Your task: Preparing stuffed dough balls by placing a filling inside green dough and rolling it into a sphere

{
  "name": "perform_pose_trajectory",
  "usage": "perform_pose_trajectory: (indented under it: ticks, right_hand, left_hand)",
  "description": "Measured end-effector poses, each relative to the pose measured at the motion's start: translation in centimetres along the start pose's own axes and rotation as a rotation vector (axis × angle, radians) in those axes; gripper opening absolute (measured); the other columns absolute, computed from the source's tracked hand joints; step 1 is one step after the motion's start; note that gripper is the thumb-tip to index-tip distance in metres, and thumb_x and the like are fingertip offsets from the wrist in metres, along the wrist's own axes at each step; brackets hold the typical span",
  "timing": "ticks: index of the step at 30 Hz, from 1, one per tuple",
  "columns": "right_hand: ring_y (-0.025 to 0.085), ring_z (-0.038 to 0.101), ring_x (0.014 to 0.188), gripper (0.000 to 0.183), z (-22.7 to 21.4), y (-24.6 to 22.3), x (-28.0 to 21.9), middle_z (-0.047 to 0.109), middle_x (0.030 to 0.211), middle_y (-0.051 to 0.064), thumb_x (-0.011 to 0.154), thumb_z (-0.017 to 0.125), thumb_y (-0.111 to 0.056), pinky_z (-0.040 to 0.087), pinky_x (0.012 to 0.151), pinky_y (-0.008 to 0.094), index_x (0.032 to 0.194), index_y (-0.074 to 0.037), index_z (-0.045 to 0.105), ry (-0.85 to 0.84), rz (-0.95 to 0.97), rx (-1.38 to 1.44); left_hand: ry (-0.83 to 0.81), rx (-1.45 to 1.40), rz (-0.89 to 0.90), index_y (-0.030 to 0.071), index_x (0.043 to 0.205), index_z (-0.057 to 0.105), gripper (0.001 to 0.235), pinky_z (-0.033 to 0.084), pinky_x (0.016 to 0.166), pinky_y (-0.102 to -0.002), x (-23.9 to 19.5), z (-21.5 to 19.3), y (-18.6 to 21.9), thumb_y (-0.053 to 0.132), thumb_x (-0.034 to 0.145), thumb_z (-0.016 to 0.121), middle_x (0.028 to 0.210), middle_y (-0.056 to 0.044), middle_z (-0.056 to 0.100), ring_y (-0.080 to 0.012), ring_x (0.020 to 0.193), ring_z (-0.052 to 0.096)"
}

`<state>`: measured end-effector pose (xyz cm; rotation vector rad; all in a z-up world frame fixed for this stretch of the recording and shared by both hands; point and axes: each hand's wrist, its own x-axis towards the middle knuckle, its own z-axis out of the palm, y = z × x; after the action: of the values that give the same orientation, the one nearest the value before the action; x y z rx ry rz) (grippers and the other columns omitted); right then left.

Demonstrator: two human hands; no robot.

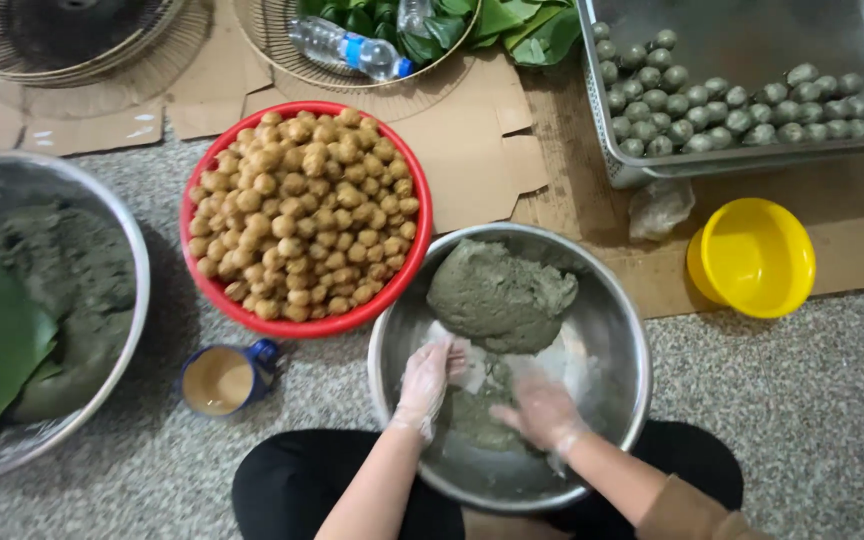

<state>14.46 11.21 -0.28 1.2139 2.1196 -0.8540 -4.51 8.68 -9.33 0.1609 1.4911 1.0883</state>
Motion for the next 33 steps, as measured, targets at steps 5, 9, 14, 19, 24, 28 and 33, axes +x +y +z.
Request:
perform_pose_trajectory:
  ticks: [5,9,14,19,24,28,33]
  right_hand:
    - [0.036,0.026,0.154,0.119,13.5,8.5,6.3,0.018,0.169,0.02,0.086,0.049,-0.093,0.032,0.12,0.056,0.162,-0.005,0.021,-0.017,0.33,0.152]
    - [0.037,0.028,0.154,0.124,14.8,10.1,5.2,0.033,0.163,0.024,0.077,0.063,-0.09,0.029,0.126,0.048,0.156,0.0,0.033,0.055,0.228,0.115]
    - [0.04,0.014,0.156,0.079,8.7,6.0,0.5,0.016,0.17,0.018,0.092,0.057,-0.07,0.026,0.125,0.043,0.156,-0.025,0.044,-0.07,0.227,0.635]
    - [0.046,0.06,0.124,0.085,15.1,6.5,1.4,0.059,0.135,0.03,0.085,0.08,-0.047,0.051,0.106,0.059,0.147,-0.003,0.04,0.342,0.088,0.34]
    - [0.041,0.069,0.113,0.07,13.0,5.0,-1.1,0.07,0.124,0.023,0.086,0.075,-0.043,0.058,0.098,0.051,0.143,-0.01,0.05,0.425,-0.008,0.138]
    - [0.036,0.072,0.108,0.049,9.6,3.7,-2.8,0.076,0.112,0.018,0.086,0.08,-0.032,0.057,0.096,0.051,0.128,-0.012,0.065,0.313,-0.137,0.536]
    - [0.018,0.075,0.093,0.037,10.3,4.3,-1.4,0.082,0.096,0.007,0.073,0.095,-0.024,0.057,0.091,0.038,0.106,-0.012,0.081,0.682,-0.236,0.977]
  left_hand:
    - [-0.061,-0.086,0.028,-0.004,0.099,0.075,0.03,0.064,0.067,-0.03,0.9,-0.8,-2.2,0.023,0.097,0.062,0.09,-0.017,0.076,-0.0194,0.074,0.073]
    - [-0.106,-0.028,0.015,-0.001,0.102,0.075,0.03,0.063,0.066,-0.027,1.4,0.1,-3.5,0.027,0.095,0.065,0.092,-0.013,0.075,-0.0175,0.075,0.073]
    - [-0.195,0.523,0.069,0.026,0.099,0.081,0.035,0.059,0.082,-0.036,-0.2,0.0,-2.7,0.056,0.087,0.068,0.082,-0.001,0.076,-0.0169,0.086,0.074]
    - [-0.228,0.627,0.078,0.027,0.094,0.078,0.036,0.058,0.086,-0.036,-1.8,0.1,-1.5,0.057,0.086,0.062,0.079,0.001,0.076,-0.0179,0.086,0.074]
    - [-0.613,1.415,0.859,0.014,0.1,0.068,0.024,0.061,0.094,-0.047,-0.9,0.5,-9.3,0.017,0.102,0.044,0.113,-0.012,0.065,-0.0372,0.11,0.067]
    - [-0.61,1.075,0.252,0.006,0.095,0.072,0.045,0.051,0.102,-0.05,2.2,1.9,-11.9,0.045,0.09,0.051,0.107,-0.022,0.073,-0.0427,0.114,0.065]
    - [-0.721,1.371,1.377,-0.007,0.098,0.071,0.028,0.058,0.087,-0.05,5.2,-0.7,-15.3,0.013,0.092,0.053,0.086,-0.028,0.069,-0.0432,0.091,0.07]
